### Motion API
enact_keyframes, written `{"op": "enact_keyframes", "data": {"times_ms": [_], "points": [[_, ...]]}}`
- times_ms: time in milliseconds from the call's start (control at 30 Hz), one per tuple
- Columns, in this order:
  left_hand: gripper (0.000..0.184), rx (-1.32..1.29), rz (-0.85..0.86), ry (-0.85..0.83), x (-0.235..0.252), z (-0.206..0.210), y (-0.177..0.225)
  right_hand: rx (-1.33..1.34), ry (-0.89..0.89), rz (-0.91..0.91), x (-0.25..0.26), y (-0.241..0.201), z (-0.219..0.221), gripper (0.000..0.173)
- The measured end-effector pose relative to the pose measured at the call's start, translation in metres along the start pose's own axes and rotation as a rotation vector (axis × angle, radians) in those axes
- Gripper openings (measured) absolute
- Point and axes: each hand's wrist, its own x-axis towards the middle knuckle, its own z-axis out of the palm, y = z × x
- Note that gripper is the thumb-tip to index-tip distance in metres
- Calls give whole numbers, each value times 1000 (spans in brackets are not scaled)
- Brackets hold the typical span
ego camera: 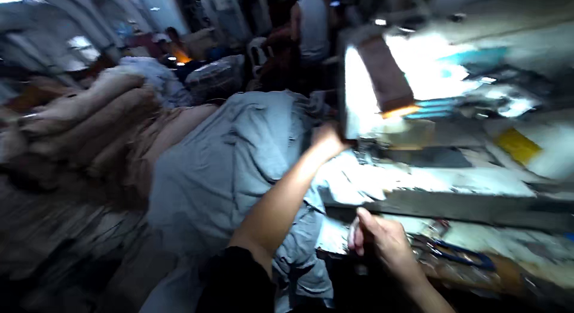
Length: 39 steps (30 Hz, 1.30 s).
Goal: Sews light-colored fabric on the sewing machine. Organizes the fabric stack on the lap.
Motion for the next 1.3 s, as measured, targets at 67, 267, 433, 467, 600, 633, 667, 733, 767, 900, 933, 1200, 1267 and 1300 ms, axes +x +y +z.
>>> {"op": "enact_keyframes", "data": {"times_ms": [67, 267, 433, 467, 600, 633, 667, 733, 767, 900, 933, 1200, 1267, 1300], "points": [[48, 9, 15, -32, -2, -7, 5, 23, -162, -64, -8, 16, 7, 45], [37, -16, 124, -58, -4, -10, 4, -73, -276, -78, -18, 27, 4, 39], [40, 0, 135, -52, 1, -5, -3, -32, -256, -51, -18, 30, 3, 39], [41, -2, 146, -44, 2, -4, -4, -28, -250, -58, -18, 31, 3, 39], [41, -12, 152, -22, 3, 0, -9, -38, -225, -73, -19, 35, 5, 39], [40, -26, 152, -12, 2, 2, -11, -44, -218, -75, -19, 36, 5, 39], [39, -46, 149, -5, 0, 3, -11, -47, -215, -78, -20, 37, 5, 39], [39, -56, 153, 9, -2, 5, -12, -46, -215, -79, -21, 38, 5, 39], [40, -46, 153, 13, -3, 5, -11, -50, -216, -77, -20, 37, 5, 39], [41, -26, 121, -39, -7, -9, 3, -68, -212, -65, -20, 36, 5, 38], [40, -31, 126, -37, -8, -9, 4, -66, -209, -70, -20, 37, 5, 38], [45, -18, 125, -71, 5, -4, -4, -97, -205, -77, -20, 33, 5, 38], [43, -17, 122, -82, 3, -7, 0, -93, -210, -71, -19, 33, 5, 38], [42, -12, 116, -91, 2, -9, 2, -93, -212, -68, -19, 33, 5, 37]]}}
